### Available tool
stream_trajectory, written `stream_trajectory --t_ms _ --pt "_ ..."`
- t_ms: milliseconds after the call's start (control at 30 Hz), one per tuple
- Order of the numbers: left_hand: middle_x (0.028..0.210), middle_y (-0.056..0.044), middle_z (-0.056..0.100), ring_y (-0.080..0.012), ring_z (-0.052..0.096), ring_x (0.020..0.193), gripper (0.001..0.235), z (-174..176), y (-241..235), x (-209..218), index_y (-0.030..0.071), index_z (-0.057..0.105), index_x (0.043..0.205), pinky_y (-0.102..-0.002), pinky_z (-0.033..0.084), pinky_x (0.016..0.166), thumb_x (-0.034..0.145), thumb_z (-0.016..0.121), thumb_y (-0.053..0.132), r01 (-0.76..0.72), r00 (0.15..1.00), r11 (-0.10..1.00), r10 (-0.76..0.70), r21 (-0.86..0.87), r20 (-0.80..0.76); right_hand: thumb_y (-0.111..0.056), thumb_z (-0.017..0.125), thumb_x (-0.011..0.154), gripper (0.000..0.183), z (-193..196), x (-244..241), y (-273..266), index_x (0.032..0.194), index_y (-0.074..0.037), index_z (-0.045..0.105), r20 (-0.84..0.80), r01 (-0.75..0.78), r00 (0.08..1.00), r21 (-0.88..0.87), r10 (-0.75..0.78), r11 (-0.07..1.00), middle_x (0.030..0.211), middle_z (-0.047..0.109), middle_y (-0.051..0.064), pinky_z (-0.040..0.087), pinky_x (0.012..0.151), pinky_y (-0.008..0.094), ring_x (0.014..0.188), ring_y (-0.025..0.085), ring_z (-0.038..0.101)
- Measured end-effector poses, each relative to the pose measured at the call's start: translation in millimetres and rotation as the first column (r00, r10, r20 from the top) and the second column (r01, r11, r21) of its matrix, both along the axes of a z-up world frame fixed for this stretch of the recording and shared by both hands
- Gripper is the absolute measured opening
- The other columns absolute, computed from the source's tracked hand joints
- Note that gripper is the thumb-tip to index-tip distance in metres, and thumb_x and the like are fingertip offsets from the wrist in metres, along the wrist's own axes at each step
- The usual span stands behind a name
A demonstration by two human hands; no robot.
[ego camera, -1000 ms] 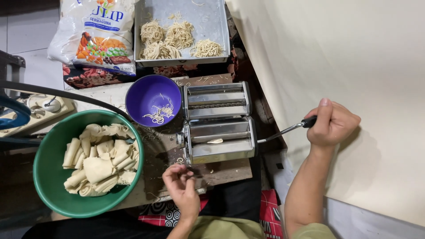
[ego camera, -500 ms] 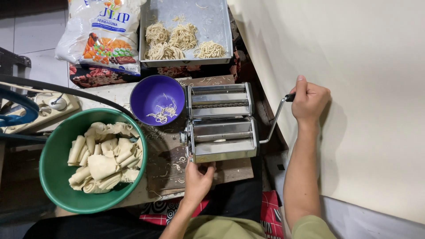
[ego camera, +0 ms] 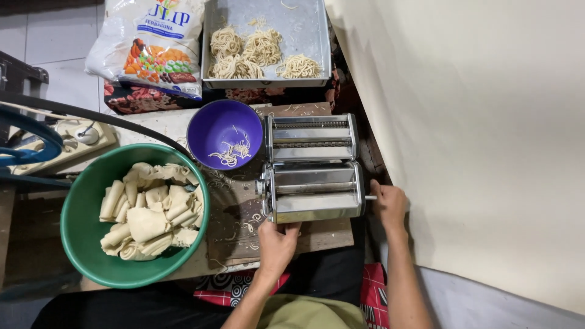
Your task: Using a manual pasta machine to roll out and flatten pieces of dough into sheets.
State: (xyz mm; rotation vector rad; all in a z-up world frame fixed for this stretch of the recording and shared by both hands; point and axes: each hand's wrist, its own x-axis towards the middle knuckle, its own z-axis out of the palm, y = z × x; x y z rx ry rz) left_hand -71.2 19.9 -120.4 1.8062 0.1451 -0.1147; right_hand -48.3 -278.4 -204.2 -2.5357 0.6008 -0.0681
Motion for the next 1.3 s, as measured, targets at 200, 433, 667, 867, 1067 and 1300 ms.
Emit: stream_trajectory --t_ms 200,433,667,867,1067,1300 --pt "0.052 0.001 0.055 -0.0102 0.052 0.041 0.013 21.2 3.7 -20.3 0.006 0.064 0.076 -0.027 0.041 0.041 0.085 0.071 0.014 -0.02 0.983 0.974 -0.022 -0.224 -0.182 -0.023 0.052 0.101 0.05 63.0 -60.6 34.8 0.057 -0.006 0.035 0.242 -0.034 0.97 -0.005 0.034 0.999 0.048 0.033 0.004 0.034 0.058 0.039 0.054 0.022 0.039" --pt "0.097 -0.008 0.055 -0.0133 0.06 0.072 0.015 24.5 21.1 -56.8 0.002 0.061 0.09 -0.026 0.068 0.053 0.089 0.066 0.015 0.172 0.977 0.906 -0.206 -0.386 -0.047 -0.016 0.059 0.09 0.011 119.6 -87.9 101.8 0.097 -0.01 0.066 0.533 -0.025 0.845 -0.042 0.044 0.999 0.103 0.064 0.003 0.037 0.094 0.037 0.105 0.023 0.058" --pt "0.124 -0.015 0.058 -0.0166 0.065 0.087 0.013 8.5 21.5 -75.3 0.003 0.058 0.096 -0.026 0.06 0.074 0.089 0.067 0.009 0.178 0.976 0.771 -0.216 -0.611 0.011 -0.024 0.061 0.09 0.027 114.4 -96.7 137.4 0.077 -0.004 0.072 0.02 -0.184 0.966 0.748 0.256 0.638 0.069 0.067 0.003 0.05 0.065 0.025 0.067 0.012 0.062" --pt "0.114 -0.009 0.058 -0.0145 0.062 0.091 0.011 20.8 29.9 -73.0 0.004 0.063 0.095 -0.023 0.057 0.08 0.089 0.065 0.013 0.306 0.952 0.872 -0.284 -0.381 0.114 -0.017 0.077 0.083 0.014 126.8 -96.8 144.2 0.075 -0.007 0.072 -0.001 -0.147 0.978 0.699 0.207 0.7 0.066 0.059 -0.005 0.03 0.047 0.021 0.052 0.004 0.038" --pt "0.089 -0.004 0.06 -0.0124 0.063 0.078 0.016 35.6 33.0 -69.8 0.004 0.066 0.102 -0.021 0.061 0.068 0.089 0.064 0.013 0.441 0.897 0.873 -0.437 -0.211 0.066 -0.018 0.079 0.077 0.009 153.8 -96.4 138.8 0.076 -0.009 0.079 0.083 -0.227 0.974 0.441 0.212 0.868 0.074 0.073 -0.002 0.046 0.055 0.022 0.065 0.007 0.061" --pt "0.072 0.001 0.064 -0.0081 0.055 0.055 0.018 33.0 45.7 -61.0 0.008 0.072 0.103 -0.022 0.046 0.047 0.086 0.067 0.013 0.353 0.897 0.933 -0.314 -0.076 0.312 -0.01 0.07 0.084 0.006 163.5 -100.2 127.1 0.082 -0.004 0.069 0.466 -0.396 0.864 0.397 0.19 0.828 0.087 0.072 0.006 0.054 0.081 0.027 0.086 0.018 0.068"
